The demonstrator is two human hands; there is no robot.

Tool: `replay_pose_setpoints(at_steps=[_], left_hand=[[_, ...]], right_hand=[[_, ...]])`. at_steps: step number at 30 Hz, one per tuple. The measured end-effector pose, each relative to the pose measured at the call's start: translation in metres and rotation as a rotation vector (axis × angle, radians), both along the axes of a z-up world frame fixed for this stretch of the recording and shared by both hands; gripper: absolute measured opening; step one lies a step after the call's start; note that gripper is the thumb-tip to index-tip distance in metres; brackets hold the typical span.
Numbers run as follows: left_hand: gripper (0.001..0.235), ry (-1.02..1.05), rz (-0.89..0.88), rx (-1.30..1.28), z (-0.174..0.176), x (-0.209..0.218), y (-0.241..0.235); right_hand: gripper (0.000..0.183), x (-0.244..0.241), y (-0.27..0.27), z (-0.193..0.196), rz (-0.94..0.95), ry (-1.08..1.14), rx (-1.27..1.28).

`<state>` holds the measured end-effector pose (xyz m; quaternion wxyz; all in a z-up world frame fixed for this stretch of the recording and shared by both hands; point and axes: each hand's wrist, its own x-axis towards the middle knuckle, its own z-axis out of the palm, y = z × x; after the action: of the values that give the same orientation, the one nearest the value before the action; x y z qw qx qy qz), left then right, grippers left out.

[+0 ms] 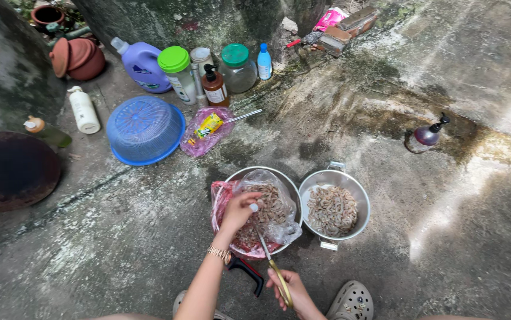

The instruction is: The person picks up small shrimp from a plastic bag, trims them with a pair of scissors, and places them into a metal pot.

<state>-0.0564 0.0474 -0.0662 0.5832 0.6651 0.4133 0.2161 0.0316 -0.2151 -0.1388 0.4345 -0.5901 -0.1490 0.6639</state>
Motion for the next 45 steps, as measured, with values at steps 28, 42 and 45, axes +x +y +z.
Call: replay_pose_setpoints(at_steps=[28,42,45], left_hand=[[0.032,-0.277,0.356,-0.322,-0.044,-0.088,-0.089],[0.063,-0.299,-0.042,-0.141,0.110,0.050,-0.082],[0.065,-0.096,-0.093,-0.005,0.143,0.081,-0.082]], right_hand=[[0.050,-0.012,0.000,0.025,0.059,0.006,0.037],[0.056,-0.007,0.000,0.005,0.029,0.006,-0.027],[0.055,-0.006,-0.001,0.003,0.037,-0.002,-0.017]])
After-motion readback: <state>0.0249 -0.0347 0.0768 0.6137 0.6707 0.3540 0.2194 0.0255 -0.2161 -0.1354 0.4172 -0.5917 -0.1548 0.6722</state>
